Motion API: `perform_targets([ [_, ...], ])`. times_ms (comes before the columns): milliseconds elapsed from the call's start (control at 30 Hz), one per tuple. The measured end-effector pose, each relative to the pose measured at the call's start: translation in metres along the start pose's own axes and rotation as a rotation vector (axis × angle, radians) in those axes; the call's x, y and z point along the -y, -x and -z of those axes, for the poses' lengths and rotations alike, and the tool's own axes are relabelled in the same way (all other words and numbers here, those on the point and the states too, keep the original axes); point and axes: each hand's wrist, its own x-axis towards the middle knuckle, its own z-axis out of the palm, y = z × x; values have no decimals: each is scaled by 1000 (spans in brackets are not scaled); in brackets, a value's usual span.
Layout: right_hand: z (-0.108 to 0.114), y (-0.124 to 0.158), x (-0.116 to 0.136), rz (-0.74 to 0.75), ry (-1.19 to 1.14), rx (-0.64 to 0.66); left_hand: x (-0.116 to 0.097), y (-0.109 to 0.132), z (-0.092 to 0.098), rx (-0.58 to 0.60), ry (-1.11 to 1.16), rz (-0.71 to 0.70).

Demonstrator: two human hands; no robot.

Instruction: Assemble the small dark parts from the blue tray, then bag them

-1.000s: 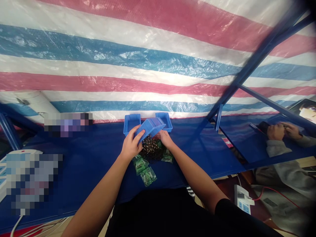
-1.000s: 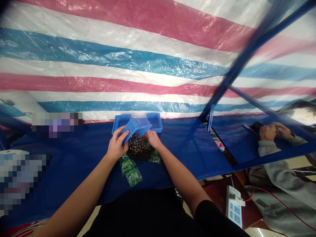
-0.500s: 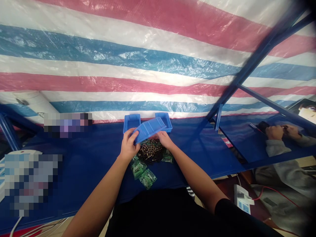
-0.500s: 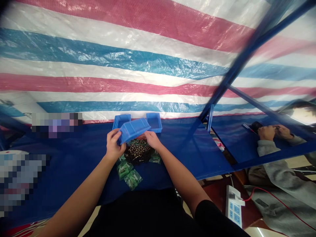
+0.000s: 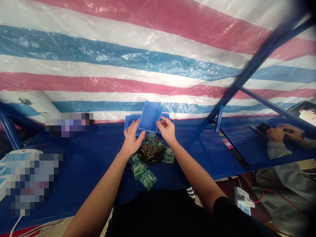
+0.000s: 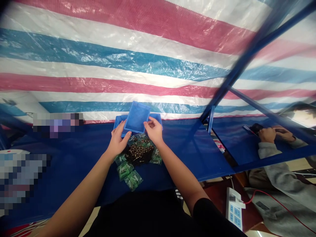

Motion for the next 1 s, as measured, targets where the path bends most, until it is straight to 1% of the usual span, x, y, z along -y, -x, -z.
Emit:
perform_targets([
  [33, 1, -9, 1, 10, 92, -31, 2, 0, 0, 22, -50, -6],
  [100, 1, -27, 2, 52, 302, -49, 7, 2, 0, 12, -139, -5],
  [200, -3, -50, 0, 113, 549, -3, 20, 7, -4, -31, -269, 10],
  [267, -7, -57, -3, 125, 675, 48, 29, 12, -6, -24, -349, 27],
  [333, -12, -57, -7, 141, 766, 69, 38, 15, -6, 7, -407, 24],
  [400, -16, -54, -10, 164, 814, 72, 45, 16, -6, 10, -429, 17],
  [533, -19, -46, -15, 230, 874, 99, 56, 15, -4, -23, -393, 14],
  [633, -17, -44, -17, 290, 940, 98, 63, 12, -1, -30, -342, 4],
  [733, -11, -41, -18, 350, 964, 146, 69, 10, 1, -64, -333, 6],
  [833, -4, -36, -19, 388, 970, 201, 72, 9, 2, -74, -347, -10],
  [1000, 4, -24, -21, 402, 965, 265, 69, 12, 0, -45, -291, -27],
])
